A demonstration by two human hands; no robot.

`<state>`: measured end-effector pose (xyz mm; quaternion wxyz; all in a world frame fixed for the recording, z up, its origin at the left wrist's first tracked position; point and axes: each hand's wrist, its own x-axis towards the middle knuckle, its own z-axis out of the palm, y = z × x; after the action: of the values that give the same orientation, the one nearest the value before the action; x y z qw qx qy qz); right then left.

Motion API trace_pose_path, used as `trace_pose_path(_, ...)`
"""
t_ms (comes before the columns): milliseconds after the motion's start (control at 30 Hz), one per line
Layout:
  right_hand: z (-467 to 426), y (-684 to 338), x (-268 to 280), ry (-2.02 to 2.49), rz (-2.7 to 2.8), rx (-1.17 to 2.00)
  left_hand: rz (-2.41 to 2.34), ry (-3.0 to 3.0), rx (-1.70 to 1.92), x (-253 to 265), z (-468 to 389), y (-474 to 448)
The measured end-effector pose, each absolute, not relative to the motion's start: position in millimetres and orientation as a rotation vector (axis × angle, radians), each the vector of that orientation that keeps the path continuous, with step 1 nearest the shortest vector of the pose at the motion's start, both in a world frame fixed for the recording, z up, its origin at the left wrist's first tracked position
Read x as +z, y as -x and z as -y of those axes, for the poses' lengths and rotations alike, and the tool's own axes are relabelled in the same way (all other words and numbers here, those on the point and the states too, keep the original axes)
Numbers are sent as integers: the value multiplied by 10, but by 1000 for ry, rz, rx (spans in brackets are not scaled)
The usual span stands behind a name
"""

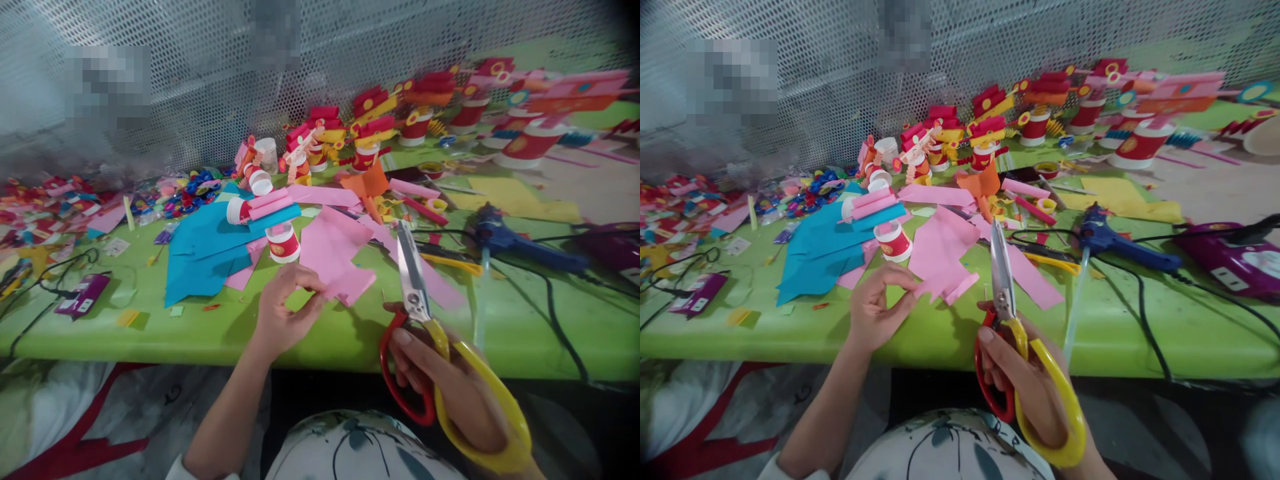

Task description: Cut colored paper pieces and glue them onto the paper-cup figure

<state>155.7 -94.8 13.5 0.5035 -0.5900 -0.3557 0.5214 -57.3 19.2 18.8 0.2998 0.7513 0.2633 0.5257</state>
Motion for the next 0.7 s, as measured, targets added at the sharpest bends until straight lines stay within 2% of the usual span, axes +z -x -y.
trace_pose_path(167, 924, -1526, 173, 1453, 827, 1208, -769, -1402, 1200, 173, -202, 606)
trace_pose_path(267, 930, -1524, 171, 1471, 835, 1196, -729, -1238, 1078, 167, -227, 633)
trace_pose_path(700, 910, -1495, 232, 1410, 794, 1243, -751, -1449, 1031, 192, -218, 596)
